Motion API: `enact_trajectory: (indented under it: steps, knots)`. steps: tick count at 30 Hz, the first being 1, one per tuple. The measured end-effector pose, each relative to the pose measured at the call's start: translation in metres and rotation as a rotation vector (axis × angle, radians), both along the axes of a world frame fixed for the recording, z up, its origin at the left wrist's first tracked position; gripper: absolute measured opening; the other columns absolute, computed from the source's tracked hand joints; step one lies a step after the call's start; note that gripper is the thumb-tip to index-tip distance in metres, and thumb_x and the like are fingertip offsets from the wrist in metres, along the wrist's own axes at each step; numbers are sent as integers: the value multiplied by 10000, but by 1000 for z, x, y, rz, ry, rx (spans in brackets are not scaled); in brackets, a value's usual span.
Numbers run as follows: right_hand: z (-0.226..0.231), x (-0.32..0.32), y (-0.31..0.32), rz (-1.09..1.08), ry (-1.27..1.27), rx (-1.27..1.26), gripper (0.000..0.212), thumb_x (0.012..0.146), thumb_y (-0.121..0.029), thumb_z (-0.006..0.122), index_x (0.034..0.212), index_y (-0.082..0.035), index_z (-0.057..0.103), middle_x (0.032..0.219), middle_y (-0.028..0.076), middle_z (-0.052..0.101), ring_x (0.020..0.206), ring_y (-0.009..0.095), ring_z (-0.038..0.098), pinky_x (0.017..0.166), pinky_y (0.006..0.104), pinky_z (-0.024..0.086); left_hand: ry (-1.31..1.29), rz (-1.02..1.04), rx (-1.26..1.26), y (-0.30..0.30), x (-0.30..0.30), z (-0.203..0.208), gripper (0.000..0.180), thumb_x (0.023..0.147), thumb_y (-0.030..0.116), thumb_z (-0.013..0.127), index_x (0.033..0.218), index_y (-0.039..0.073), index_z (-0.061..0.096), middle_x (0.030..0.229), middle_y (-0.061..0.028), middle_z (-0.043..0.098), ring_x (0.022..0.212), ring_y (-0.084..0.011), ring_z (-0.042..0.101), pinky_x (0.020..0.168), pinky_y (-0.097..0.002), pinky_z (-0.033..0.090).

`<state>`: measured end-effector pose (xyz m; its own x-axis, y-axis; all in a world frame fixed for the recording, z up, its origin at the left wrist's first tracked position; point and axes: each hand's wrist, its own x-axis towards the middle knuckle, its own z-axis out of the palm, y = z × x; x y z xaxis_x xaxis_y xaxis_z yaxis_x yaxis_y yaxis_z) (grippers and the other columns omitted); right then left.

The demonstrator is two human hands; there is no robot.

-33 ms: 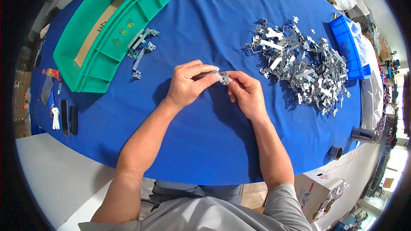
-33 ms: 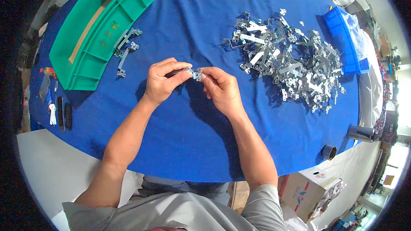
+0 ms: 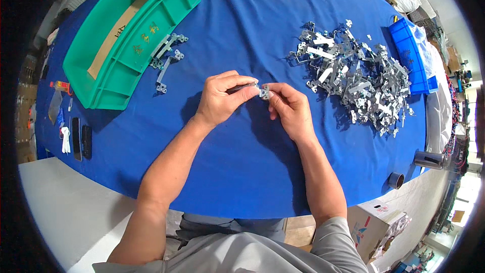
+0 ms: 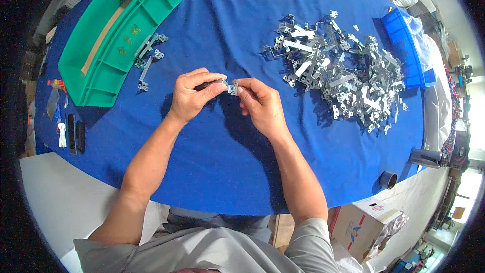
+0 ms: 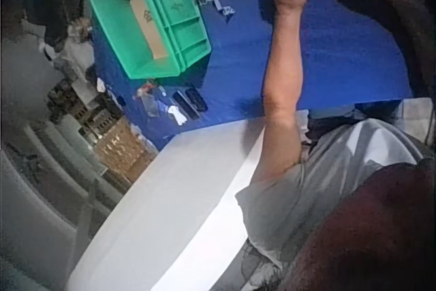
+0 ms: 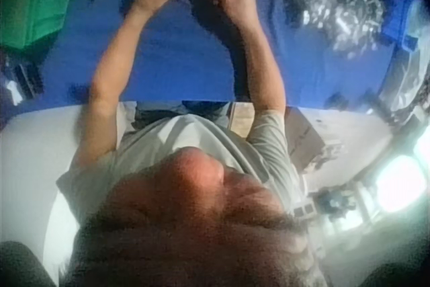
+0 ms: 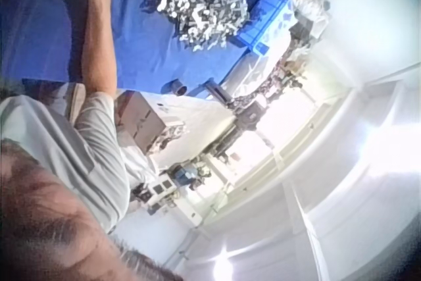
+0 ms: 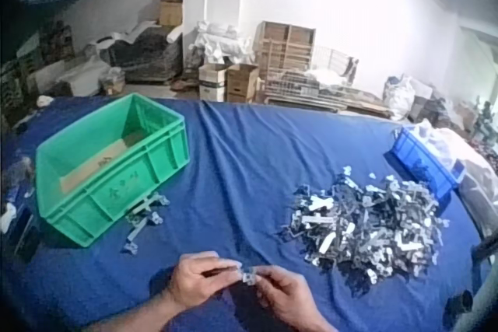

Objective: The person assembles small metal components by hand, connecting pins and brackets.

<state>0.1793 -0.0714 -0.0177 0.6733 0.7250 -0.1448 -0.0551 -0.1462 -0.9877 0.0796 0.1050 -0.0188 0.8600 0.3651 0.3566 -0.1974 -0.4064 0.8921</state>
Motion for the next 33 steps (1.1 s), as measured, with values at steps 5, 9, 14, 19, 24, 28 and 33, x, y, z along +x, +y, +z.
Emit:
enact_trajectory:
  steps: [5, 9, 14, 19, 24, 28, 33]
  knots:
    - [-2, 4, -1, 25, 143, 171, 235, 1009, -118, 576, 1174, 35, 643, 835, 23, 632, 716, 97, 603, 667, 257, 525, 41, -54, -44, 0, 0, 0, 171, 825, 117, 793, 953, 7, 765, 710, -26, 614, 646, -86, 566, 570, -252, 430]
    - [-4, 6, -3, 67, 155, 177, 221, 1020, -140, 557, 1136, 25, 647, 841, 24, 630, 721, 91, 597, 659, 253, 511, 50, -90, 19, 1, 1, -1, 173, 818, 120, 795, 946, 8, 765, 702, -29, 619, 630, -91, 555, 557, -260, 418]
    - [-7, 8, 0, 10, 120, 220, 169, 1028, -158, 547, 1041, -3, 612, 844, 22, 624, 652, 65, 539, 583, 240, 457, 44, -129, 86, -1, 1, -1, 157, 808, 98, 795, 933, 7, 763, 699, -33, 616, 612, -97, 538, 541, -265, 401]
    - [-2, 10, -3, -130, 295, 255, 156, 1029, -160, 553, 1056, -14, 601, 854, 16, 629, 596, 37, 479, 480, 201, 371, -13, -7, 41, -6, -1, 3, 176, 800, 73, 799, 952, -4, 759, 722, -32, 626, 627, -88, 538, 545, -249, 388]
    - [1, 9, -4, 25, 225, 140, 178, 1014, -154, 580, 1085, -4, 646, 838, 8, 638, 605, 39, 500, 488, 204, 381, -35, 76, -42, -5, -1, 3, 176, 812, 59, 792, 970, -9, 755, 753, -22, 637, 649, -69, 532, 557, -232, 378]
    - [3, 7, -4, 61, 137, 74, 177, 1010, -154, 584, 1076, -4, 649, 834, -8, 633, 632, 41, 521, 519, 211, 415, -16, 36, -109, -6, -1, 4, 175, 817, 60, 788, 974, -9, 755, 760, -17, 637, 655, -65, 528, 565, -229, 378]
    - [1, 7, -3, 61, 102, 25, 182, 1009, -148, 582, 1088, 1, 648, 834, -4, 625, 668, 55, 554, 580, 232, 477, 18, -13, -54, -1, 0, 0, 180, 821, 82, 788, 974, -8, 759, 731, -17, 625, 645, -72, 524, 568, -240, 387]
